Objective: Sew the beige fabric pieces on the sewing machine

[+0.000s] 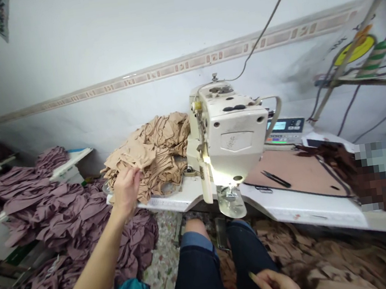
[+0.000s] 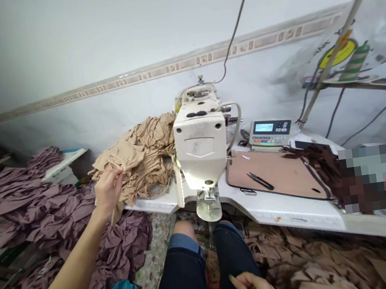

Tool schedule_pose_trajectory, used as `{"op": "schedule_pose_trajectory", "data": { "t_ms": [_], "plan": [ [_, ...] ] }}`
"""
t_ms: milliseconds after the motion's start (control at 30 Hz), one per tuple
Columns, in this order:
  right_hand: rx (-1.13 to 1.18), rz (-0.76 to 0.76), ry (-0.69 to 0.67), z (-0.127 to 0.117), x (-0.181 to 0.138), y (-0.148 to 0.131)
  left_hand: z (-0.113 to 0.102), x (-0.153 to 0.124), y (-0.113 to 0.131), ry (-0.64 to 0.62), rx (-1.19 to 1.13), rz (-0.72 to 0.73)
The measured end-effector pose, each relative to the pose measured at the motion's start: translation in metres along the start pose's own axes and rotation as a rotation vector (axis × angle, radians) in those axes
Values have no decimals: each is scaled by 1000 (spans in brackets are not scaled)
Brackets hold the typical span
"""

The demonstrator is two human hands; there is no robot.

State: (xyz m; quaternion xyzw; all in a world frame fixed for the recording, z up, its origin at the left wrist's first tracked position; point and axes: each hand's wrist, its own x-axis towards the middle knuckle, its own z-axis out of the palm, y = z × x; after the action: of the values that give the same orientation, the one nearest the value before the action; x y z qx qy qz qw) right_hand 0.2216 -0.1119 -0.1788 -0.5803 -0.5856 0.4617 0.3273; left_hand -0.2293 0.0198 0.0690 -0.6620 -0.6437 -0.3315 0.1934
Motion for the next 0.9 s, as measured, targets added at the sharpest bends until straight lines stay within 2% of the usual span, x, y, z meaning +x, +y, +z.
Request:
{"op": "schedule_pose_trajectory", "data": {
  "t_ms": [67, 133, 167, 233, 333, 400, 433, 500, 600, 700, 800, 900],
  "plan": [
    [47, -28, -32, 3, -3, -23, -12, -15, 30, 58, -72, 87],
    [120, -25, -107, 5, -8, -55, -17, -31, 62, 43, -203, 53],
    [164, -9, -151, 7, -12, -72, -17, -39, 77, -18, -303, 13],
    [253, 5, -188, 13, -20, -105, -10, -56, 105, -220, -572, -113],
    [363, -72, -158, 25, -28, -143, 11, -86, 137, -563, -1010, -366],
    [366, -159, -81, 35, -28, -155, 26, -106, 152, -703, -1233, -550],
    [347, -199, -35, 40, -27, -156, 33, -116, 159, -731, -1315, -634],
    [295, -246, 25, 48, -20, -151, 42, -131, 170, -726, -1437, -768],
    [263, -224, 10, 52, -11, -138, 47, -145, 180, -667, -1534, -888],
    [251, -235, 59, 45, -9, -131, 42, -153, 184, -696, -1532, -881],
    [243, -301, 171, 36, -8, -132, 33, -159, 187, -738, -1389, -681],
    [301, -233, 169, 37, -2, -133, 27, -164, 190, -716, -1224, -478]
  ]
}}
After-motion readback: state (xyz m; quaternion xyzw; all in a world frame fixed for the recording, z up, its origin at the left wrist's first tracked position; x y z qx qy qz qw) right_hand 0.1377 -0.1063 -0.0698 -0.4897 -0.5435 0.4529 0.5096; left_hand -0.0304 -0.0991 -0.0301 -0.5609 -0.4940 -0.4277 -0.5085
